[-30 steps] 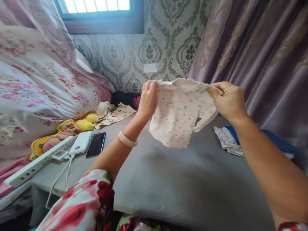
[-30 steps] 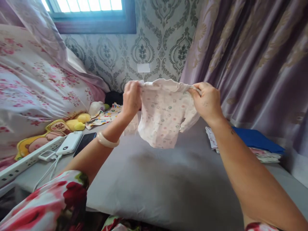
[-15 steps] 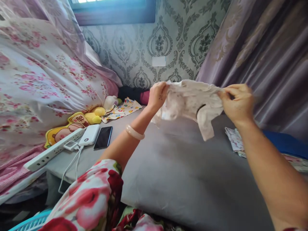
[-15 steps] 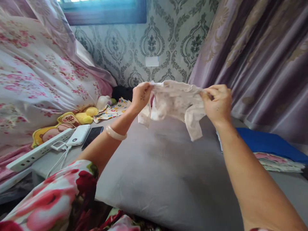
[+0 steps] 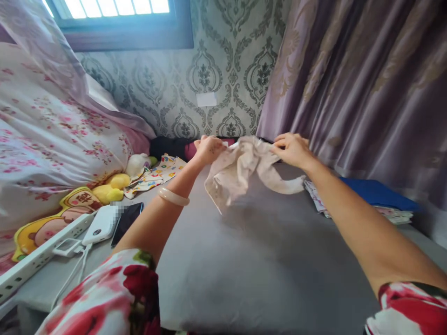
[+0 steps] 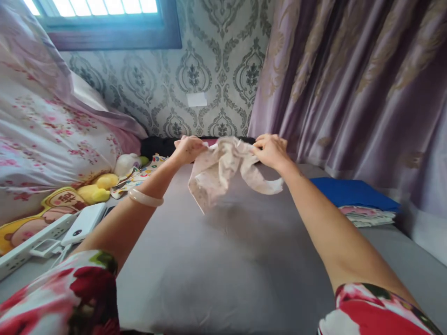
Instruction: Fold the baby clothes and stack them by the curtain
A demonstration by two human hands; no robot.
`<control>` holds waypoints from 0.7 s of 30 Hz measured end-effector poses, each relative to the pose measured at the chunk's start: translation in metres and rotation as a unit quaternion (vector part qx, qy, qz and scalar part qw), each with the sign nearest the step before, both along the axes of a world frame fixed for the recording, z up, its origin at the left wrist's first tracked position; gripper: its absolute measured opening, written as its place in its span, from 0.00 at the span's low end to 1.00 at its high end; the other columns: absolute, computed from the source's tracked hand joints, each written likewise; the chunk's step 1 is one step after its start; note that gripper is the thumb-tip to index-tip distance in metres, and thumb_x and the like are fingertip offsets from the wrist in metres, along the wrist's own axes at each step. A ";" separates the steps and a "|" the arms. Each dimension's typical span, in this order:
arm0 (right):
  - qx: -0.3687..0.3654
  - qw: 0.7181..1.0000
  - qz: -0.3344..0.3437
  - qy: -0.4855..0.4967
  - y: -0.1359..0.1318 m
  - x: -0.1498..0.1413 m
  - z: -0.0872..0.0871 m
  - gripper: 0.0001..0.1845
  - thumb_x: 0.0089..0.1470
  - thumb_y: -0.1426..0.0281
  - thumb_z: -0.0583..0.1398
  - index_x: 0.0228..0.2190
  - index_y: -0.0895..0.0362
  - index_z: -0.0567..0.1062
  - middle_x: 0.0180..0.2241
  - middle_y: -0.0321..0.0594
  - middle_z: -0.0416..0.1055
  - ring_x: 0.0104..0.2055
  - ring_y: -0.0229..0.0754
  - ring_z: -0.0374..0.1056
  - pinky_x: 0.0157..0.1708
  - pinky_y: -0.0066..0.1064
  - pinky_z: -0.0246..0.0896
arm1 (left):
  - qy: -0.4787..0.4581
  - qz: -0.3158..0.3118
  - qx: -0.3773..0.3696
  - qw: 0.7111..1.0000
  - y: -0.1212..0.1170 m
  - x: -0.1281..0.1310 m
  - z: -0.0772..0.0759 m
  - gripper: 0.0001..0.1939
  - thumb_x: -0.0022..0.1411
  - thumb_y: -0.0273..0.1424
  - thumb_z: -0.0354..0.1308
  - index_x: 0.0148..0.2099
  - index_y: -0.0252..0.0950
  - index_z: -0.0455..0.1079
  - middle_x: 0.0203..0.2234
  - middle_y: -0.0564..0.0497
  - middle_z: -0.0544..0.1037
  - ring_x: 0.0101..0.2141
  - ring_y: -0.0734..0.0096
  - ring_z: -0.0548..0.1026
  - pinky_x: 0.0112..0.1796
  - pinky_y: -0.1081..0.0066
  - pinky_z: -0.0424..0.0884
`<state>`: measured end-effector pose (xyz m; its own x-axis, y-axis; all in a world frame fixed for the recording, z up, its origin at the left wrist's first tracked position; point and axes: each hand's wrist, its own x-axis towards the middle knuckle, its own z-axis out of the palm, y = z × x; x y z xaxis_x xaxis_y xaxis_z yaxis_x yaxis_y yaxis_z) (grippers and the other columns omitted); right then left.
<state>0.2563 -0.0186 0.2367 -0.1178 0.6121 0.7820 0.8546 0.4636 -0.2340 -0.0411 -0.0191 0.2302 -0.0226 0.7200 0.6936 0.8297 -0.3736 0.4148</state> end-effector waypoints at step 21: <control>-0.009 0.997 -0.022 0.068 0.006 -0.010 -0.005 0.13 0.55 0.59 0.60 0.29 0.53 0.81 0.37 0.42 0.76 0.41 0.48 0.68 0.44 0.41 0.60 | -0.019 0.045 0.000 0.999 0.008 -0.008 -0.001 0.10 0.58 0.35 0.56 0.26 0.38 0.69 0.29 0.49 0.74 0.40 0.58 0.70 0.44 0.61 0.59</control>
<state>0.2462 -0.0129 0.2317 0.0158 0.6283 0.7778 0.8344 0.4203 -0.3565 -0.0488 -0.0115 0.2295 -0.1136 0.7141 0.6908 0.8439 -0.2976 0.4464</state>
